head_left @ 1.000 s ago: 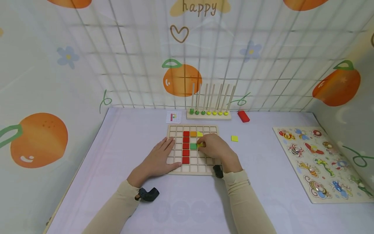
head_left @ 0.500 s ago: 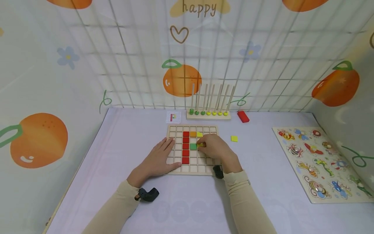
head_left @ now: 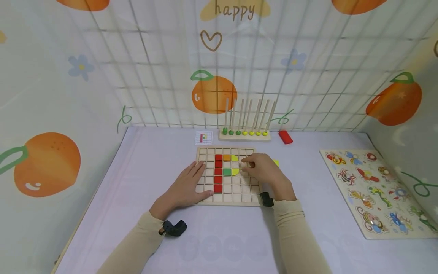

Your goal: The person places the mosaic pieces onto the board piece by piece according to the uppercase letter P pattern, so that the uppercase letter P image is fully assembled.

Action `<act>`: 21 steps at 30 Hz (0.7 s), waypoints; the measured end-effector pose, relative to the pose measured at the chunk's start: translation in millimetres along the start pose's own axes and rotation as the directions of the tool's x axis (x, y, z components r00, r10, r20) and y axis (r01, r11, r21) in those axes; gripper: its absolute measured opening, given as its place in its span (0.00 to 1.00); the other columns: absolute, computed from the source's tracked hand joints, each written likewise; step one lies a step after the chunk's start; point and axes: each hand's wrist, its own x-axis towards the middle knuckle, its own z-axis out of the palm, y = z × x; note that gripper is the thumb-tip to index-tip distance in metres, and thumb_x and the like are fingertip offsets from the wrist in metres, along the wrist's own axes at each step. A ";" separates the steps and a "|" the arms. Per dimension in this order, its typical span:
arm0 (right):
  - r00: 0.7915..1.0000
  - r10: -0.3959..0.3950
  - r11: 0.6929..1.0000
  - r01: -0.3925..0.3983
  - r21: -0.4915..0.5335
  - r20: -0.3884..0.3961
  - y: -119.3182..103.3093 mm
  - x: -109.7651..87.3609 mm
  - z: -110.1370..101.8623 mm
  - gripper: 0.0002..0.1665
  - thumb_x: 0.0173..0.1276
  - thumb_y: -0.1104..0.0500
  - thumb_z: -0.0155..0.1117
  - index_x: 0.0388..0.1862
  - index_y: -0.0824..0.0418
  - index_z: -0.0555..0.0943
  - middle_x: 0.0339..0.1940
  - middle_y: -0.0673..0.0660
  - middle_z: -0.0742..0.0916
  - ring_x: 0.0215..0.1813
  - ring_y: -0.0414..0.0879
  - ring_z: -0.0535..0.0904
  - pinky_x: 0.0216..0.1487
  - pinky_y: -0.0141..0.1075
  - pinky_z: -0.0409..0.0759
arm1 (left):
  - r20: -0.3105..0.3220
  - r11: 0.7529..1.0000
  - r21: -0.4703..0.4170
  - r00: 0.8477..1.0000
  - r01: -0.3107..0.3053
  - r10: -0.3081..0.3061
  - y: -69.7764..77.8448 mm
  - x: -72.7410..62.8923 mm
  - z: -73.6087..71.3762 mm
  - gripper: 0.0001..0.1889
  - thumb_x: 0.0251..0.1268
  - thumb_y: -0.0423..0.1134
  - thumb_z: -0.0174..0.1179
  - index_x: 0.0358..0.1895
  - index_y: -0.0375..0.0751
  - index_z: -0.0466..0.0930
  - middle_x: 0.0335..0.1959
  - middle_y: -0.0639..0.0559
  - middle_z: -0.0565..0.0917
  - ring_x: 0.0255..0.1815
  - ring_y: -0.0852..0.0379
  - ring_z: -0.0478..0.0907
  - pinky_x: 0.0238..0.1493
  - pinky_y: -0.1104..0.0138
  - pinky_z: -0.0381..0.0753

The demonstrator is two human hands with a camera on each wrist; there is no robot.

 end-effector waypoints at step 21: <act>0.975 0.211 0.974 -0.216 -0.065 -0.077 95.0 -33.0 -39.7 0.25 0.70 0.52 0.69 0.64 0.58 0.81 0.30 0.54 0.75 0.36 0.48 0.70 0.35 0.39 0.65 | -0.011 1.000 0.010 1.000 -0.008 0.008 -1.3 0.1 1.2 0.54 0.65 0.71 0.56 0.84 0.41 0.45 0.86 0.48 0.47 0.87 0.45 0.38 0.84 0.48 0.49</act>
